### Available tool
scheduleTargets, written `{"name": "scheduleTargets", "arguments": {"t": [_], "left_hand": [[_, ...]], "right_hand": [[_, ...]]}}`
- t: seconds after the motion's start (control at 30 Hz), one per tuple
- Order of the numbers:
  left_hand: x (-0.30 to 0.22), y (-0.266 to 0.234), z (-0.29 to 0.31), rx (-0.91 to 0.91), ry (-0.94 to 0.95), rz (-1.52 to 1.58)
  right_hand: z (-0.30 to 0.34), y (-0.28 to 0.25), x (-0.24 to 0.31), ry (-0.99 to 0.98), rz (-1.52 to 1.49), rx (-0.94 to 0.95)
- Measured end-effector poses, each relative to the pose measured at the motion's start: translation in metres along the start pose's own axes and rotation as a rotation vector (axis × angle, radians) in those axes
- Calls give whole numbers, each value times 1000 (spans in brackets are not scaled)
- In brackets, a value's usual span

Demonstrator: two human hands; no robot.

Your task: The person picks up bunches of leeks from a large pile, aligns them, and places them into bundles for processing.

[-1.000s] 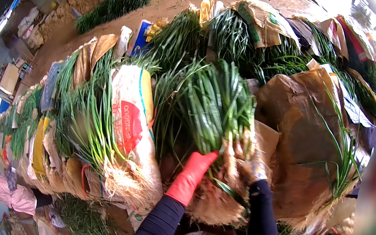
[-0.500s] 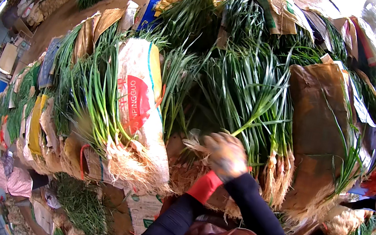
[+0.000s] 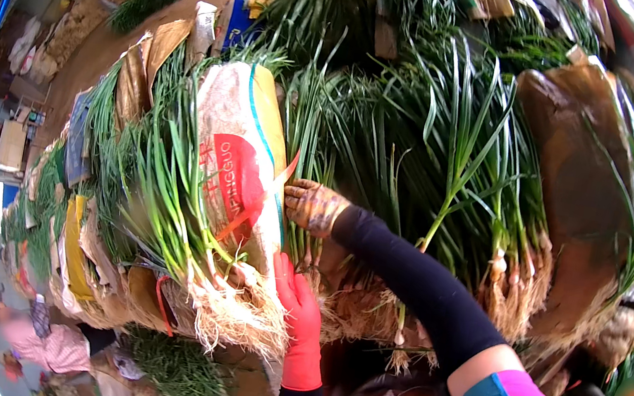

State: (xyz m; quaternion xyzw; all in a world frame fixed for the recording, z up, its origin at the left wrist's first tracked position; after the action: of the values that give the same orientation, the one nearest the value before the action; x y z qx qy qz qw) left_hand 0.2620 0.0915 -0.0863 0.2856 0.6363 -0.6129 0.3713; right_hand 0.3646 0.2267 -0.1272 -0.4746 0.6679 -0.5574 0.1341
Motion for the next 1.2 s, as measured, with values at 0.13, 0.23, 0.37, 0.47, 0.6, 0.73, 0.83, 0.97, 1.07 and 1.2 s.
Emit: {"name": "scheduleTargets", "arguments": {"t": [0.13,0.23,0.37,0.47,0.6,0.73,0.83,0.97,1.07,1.2], "left_hand": [[-4,-11,-5,43,-128,73],[-2,-22,-8,-15,-195,184],[-8,-35,-18,-29,-240,152],[-7,-41,-17,-20,-226,111],[2,-27,-13,-5,-176,51],[20,45,-3,457,-95,14],[49,83,-18,543,-235,195],[27,107,-16,591,-129,-47],[54,123,-22,688,-145,38],[74,133,-37,586,-108,130]], "right_hand": [[2,13,-4,34,-5,-134],[-9,36,8,-46,3,259],[-13,78,27,148,-148,241],[40,76,27,73,-61,40],[118,34,20,139,-119,267],[113,-71,52,430,-774,-233],[151,-112,96,849,-729,-594],[224,-89,139,1334,-650,-477],[208,-80,127,1705,-867,-301],[178,-133,114,1140,-355,-182]]}}
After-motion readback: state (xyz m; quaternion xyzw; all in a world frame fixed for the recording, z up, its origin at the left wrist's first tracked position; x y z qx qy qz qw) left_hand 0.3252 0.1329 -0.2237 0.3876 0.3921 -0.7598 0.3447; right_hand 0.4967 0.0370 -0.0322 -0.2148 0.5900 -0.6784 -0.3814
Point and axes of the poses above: each hand's wrist, its own z-axis away from the middle knuckle, its own y-axis out of the palm, x = y × z, the point moved 4 cm from there along -z, towards the middle knuckle, and after that the axes turned 15 degrees about -z, right-handed, at the moved point
